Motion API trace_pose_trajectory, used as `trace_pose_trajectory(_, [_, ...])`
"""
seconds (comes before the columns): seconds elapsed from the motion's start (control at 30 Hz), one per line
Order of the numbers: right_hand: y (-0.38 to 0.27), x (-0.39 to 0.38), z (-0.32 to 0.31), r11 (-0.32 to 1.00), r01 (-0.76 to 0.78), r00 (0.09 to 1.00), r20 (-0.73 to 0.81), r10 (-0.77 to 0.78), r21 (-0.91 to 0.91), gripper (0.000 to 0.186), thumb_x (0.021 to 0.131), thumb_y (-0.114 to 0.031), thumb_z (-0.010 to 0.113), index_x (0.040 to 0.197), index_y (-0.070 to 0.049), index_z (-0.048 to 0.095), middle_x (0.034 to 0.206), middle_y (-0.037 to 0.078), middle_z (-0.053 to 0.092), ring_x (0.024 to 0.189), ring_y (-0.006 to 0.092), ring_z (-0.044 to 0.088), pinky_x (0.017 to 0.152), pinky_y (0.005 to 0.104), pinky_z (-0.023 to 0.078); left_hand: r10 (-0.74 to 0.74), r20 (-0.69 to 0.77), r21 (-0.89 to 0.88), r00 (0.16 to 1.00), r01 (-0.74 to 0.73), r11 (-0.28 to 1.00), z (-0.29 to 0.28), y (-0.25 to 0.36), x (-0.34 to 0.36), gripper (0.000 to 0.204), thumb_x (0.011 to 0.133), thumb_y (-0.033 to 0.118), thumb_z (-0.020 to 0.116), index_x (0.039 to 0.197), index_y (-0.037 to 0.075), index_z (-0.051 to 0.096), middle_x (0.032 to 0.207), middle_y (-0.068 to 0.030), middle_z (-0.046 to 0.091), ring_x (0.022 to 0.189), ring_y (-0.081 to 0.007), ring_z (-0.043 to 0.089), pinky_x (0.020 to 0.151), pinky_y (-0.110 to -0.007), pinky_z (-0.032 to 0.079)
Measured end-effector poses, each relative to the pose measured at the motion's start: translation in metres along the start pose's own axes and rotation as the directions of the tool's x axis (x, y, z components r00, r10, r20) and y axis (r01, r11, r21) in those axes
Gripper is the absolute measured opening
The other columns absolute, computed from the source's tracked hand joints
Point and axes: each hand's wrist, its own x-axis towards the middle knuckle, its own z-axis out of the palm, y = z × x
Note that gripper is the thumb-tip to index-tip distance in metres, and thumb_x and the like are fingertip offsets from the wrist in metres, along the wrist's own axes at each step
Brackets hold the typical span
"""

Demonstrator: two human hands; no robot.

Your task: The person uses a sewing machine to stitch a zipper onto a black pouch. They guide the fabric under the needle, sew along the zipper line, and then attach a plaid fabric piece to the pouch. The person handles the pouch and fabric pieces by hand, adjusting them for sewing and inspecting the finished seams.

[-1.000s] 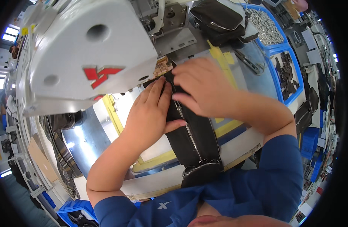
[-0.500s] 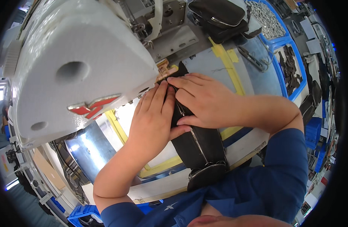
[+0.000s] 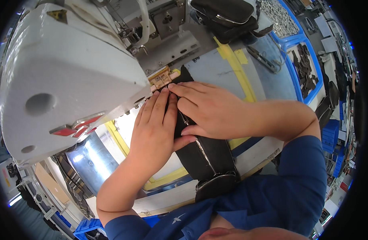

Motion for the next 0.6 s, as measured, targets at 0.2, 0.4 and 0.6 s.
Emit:
trace_pose_trajectory(0.2, [-0.0003, 0.0009, -0.0029, 1.0, -0.013, 0.999, 0.044, 0.012, 0.02, 0.066, 0.087, -0.038, 0.082, 0.127, 0.011, 0.061, 0.143, 0.03, 0.062, 0.138, 0.0417, 0.057, 0.121, 0.0468, 0.044, -0.001, 0.008, 0.006, 1.0, 0.001, 1.0, -0.0004, 0.0014, -0.0005, 0.1, 0.074, 0.051, 0.086, 0.147, -0.009, 0.055, 0.148, -0.0282, 0.056, 0.135, -0.0455, 0.057, 0.116, -0.052, 0.046])
trace_pose_trajectory(0.4, [-0.0031, 0.0011, -0.0023, 1.0, -0.013, 0.999, 0.043, 0.012, 0.016, 0.066, 0.086, -0.037, 0.083, 0.127, 0.011, 0.062, 0.143, 0.029, 0.062, 0.138, 0.0414, 0.057, 0.121, 0.0466, 0.044, -0.005, 0.007, -0.015, 1.0, 0.005, 1.0, -0.0018, 0.0008, -0.0029, 0.099, 0.074, 0.05, 0.087, 0.147, -0.009, 0.055, 0.148, -0.0281, 0.056, 0.135, -0.0458, 0.057, 0.115, -0.053, 0.046])
trace_pose_trajectory(0.6, [-0.0037, -0.0007, -0.0022, 1.0, -0.007, 1.0, 0.013, 0.006, 0.02, 0.064, 0.084, -0.037, 0.084, 0.124, 0.009, 0.063, 0.141, 0.029, 0.063, 0.136, 0.0405, 0.059, 0.117, 0.0451, 0.047, -0.011, 0.005, -0.029, 1.0, 0.011, 1.0, -0.001, 0.0006, -0.0028, 0.099, 0.07, 0.045, 0.092, 0.147, -0.006, 0.057, 0.15, -0.0262, 0.056, 0.138, -0.0457, 0.056, 0.115, -0.053, 0.045])
